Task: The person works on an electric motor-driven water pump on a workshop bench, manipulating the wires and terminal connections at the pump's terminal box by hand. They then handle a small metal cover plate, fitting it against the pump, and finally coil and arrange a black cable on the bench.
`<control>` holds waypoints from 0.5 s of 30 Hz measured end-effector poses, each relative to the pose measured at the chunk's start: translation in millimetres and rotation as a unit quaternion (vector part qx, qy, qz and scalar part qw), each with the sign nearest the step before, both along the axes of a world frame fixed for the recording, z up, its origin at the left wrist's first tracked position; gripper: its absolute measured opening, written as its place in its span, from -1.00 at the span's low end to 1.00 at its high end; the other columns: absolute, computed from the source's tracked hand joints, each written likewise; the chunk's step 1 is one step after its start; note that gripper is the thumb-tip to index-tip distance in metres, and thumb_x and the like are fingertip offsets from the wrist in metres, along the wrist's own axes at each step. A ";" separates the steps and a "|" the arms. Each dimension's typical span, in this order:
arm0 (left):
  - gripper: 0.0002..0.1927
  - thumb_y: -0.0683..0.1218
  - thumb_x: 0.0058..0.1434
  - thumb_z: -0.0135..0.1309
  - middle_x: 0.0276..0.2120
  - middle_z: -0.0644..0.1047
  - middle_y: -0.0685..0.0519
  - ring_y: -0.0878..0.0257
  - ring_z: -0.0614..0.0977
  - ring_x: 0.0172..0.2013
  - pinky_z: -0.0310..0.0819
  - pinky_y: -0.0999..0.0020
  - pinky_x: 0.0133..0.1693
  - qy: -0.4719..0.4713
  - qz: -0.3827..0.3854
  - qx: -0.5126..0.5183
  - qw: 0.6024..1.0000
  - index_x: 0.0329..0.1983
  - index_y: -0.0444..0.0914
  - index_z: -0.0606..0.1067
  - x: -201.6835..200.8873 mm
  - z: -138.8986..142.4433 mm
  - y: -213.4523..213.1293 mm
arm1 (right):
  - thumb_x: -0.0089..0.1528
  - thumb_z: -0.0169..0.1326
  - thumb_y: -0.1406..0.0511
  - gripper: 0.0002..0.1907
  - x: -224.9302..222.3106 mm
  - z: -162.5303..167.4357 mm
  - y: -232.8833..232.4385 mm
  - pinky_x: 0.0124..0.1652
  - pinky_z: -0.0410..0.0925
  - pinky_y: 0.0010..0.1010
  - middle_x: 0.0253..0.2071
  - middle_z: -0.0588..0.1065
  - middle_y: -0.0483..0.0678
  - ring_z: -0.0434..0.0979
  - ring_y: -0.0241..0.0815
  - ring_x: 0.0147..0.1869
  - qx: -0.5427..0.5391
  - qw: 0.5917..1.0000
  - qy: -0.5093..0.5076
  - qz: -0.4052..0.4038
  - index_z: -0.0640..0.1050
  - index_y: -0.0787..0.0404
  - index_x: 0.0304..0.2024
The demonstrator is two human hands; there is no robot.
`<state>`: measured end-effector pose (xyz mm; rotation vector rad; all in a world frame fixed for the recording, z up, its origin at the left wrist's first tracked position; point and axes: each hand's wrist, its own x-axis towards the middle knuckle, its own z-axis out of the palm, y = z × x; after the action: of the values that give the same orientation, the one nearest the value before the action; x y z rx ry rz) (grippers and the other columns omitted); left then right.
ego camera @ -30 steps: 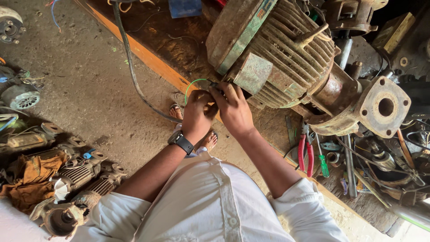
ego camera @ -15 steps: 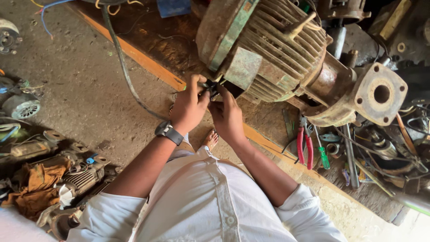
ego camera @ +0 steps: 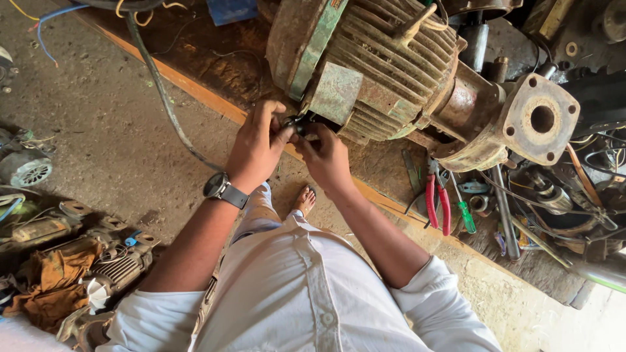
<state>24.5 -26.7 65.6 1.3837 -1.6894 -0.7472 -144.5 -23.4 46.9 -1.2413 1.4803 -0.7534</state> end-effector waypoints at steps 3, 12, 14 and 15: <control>-0.63 -0.23 0.26 0.19 -0.03 0.50 -0.21 -0.19 0.58 -0.03 0.51 0.07 -0.12 -0.043 -0.025 -0.050 0.997 0.09 -0.25 0.36 9.0 -9.4 2.7 | 0.29 0.16 0.20 -0.65 1.5 -4.4 3.6 -0.23 0.51 -0.47 -0.21 0.64 -0.01 0.68 -0.32 -0.20 0.015 0.990 -0.139 -0.033 0.49 0.31 0.01; -0.77 -0.05 0.36 0.17 -0.25 0.61 -0.14 -0.07 0.66 -0.29 0.51 0.08 -0.25 -0.013 -0.057 0.140 0.988 -0.05 -0.28 0.55 11.5 -31.4 -4.6 | 0.35 0.16 0.28 -0.71 -14.8 0.8 17.3 -0.26 0.50 -0.47 -0.20 0.60 -0.05 0.65 -0.34 -0.20 -0.067 0.997 0.000 0.024 0.42 0.33 -0.02; -0.80 -0.09 0.36 0.17 -0.21 0.63 -0.14 -0.08 0.66 -0.23 0.52 0.09 -0.23 -0.002 -0.045 0.075 0.996 -0.02 -0.27 0.57 5.3 -31.7 -8.0 | 0.32 0.12 0.31 -0.65 -15.7 3.8 18.0 -0.28 0.50 -0.49 -0.18 0.59 -0.08 0.66 -0.38 -0.22 -0.116 0.993 0.005 0.008 0.35 0.32 0.08; -0.81 -0.11 0.36 0.17 -0.19 0.64 -0.13 -0.08 0.67 -0.20 0.52 0.09 -0.22 0.006 -0.040 0.043 0.998 -0.01 -0.26 0.58 1.7 -31.7 -7.6 | 0.31 0.09 0.32 -0.61 -16.8 5.5 19.0 -0.30 0.50 -0.50 -0.16 0.58 -0.09 0.66 -0.40 -0.22 -0.138 0.990 0.009 0.000 0.32 0.31 0.12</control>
<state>26.1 -34.3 33.9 1.3750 -1.7293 -0.8811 -161.3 -4.4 52.4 -1.4585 1.4242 -0.9741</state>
